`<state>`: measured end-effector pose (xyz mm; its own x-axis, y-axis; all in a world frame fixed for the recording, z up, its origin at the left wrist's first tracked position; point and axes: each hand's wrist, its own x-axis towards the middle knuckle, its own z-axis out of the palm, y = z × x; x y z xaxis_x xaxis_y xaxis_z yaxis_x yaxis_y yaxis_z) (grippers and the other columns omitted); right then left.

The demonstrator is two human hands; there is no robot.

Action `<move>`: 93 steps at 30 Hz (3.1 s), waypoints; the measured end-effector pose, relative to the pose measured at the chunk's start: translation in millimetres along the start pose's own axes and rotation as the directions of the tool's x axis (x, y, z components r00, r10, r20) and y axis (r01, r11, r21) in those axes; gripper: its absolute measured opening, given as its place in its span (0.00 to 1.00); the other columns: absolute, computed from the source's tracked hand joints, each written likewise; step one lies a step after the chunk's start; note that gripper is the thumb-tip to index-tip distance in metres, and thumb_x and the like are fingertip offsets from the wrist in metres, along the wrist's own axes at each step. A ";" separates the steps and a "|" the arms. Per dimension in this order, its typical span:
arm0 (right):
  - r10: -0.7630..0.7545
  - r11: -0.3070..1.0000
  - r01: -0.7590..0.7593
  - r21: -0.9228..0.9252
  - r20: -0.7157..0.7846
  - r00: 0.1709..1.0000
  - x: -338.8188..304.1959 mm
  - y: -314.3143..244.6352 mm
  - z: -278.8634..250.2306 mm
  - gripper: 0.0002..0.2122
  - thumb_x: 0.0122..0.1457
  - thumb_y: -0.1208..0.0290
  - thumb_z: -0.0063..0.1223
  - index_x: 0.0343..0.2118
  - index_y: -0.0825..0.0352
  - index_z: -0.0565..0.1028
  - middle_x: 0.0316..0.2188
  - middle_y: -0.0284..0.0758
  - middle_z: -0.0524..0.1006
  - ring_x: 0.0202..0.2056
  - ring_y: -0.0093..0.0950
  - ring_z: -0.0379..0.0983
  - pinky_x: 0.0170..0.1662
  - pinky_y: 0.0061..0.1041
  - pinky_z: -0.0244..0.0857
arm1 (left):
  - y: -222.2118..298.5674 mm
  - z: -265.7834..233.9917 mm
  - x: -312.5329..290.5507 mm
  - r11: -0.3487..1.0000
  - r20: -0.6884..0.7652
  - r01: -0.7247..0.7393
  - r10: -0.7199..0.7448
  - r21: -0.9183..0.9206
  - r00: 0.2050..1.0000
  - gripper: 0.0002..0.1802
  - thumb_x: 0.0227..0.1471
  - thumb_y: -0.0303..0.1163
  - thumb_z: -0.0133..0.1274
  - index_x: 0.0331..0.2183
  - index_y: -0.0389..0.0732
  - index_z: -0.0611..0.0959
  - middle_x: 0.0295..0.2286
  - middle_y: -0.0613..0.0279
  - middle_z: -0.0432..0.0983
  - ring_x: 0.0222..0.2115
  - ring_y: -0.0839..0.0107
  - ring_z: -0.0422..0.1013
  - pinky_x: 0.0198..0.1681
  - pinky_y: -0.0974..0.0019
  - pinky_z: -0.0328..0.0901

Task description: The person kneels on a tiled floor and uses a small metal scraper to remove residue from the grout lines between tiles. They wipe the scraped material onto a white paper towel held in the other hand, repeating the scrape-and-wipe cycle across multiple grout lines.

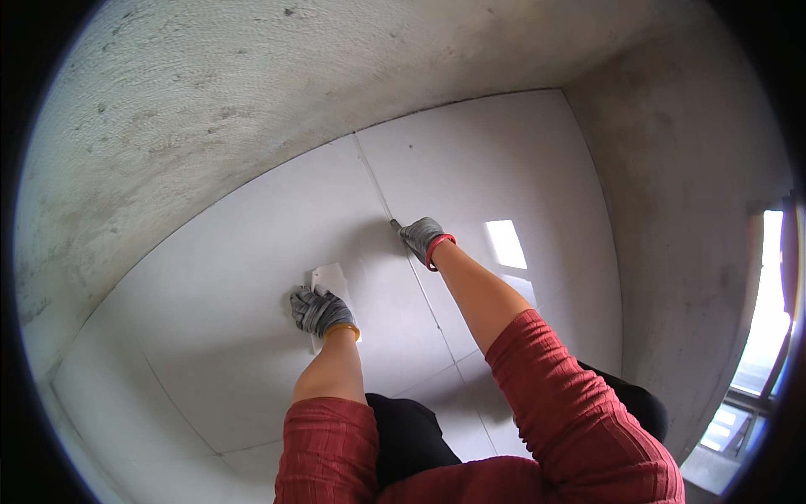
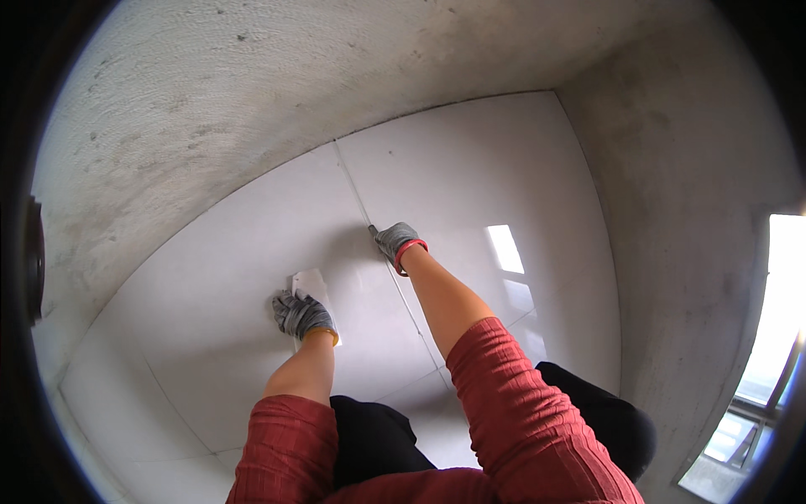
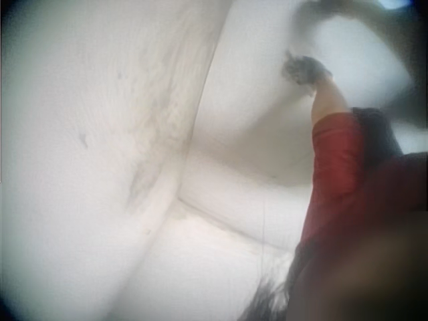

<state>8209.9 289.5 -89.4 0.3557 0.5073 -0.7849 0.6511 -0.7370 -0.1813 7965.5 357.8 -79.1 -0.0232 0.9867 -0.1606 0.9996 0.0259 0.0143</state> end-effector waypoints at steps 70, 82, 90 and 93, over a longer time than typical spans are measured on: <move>0.521 0.571 -0.816 0.093 0.727 0.447 -467.7 195.3 631.2 0.16 0.55 0.59 0.41 0.32 0.65 0.79 0.36 0.45 0.77 0.39 0.41 0.74 0.42 0.35 0.67 | -33.9 81.5 -4.2 0.971 -0.348 -0.170 0.220 0.169 0.912 0.27 0.57 0.49 0.34 0.47 0.37 0.69 0.45 0.51 0.66 0.47 0.56 0.63 0.48 0.55 0.63; 0.314 0.859 -0.471 0.200 0.521 0.794 -420.2 186.0 467.4 0.18 0.55 0.55 0.42 0.31 0.65 0.79 0.30 0.45 0.77 0.35 0.39 0.75 0.39 0.36 0.67 | -25.9 83.8 -14.6 0.986 -0.327 -0.161 0.167 0.046 0.930 0.26 0.56 0.48 0.36 0.45 0.37 0.71 0.43 0.50 0.68 0.42 0.54 0.68 0.44 0.53 0.64; 0.104 0.881 -0.158 0.446 0.144 0.984 -347.6 200.7 254.9 0.15 0.55 0.56 0.49 0.27 0.64 0.77 0.19 0.42 0.74 0.22 0.40 0.70 0.29 0.35 0.64 | -40.0 101.2 1.9 0.975 -0.357 -0.220 0.202 -0.009 0.912 0.27 0.55 0.48 0.36 0.47 0.36 0.71 0.43 0.46 0.68 0.46 0.51 0.65 0.47 0.50 0.61; -0.044 0.894 -0.029 0.447 0.152 0.987 -330.8 223.9 222.7 0.14 0.56 0.57 0.49 0.27 0.66 0.76 0.17 0.40 0.72 0.21 0.37 0.67 0.29 0.33 0.63 | -43.6 109.9 13.8 0.982 -0.345 -0.186 0.171 -0.011 0.923 0.25 0.54 0.48 0.40 0.44 0.38 0.73 0.42 0.48 0.71 0.42 0.54 0.68 0.45 0.56 0.64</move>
<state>8088.7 -142.7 -2.3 0.2201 0.4657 -0.8571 0.2721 -0.8731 -0.4045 7923.5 352.6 -190.4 0.1430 0.9703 0.1950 0.9862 -0.1564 0.0550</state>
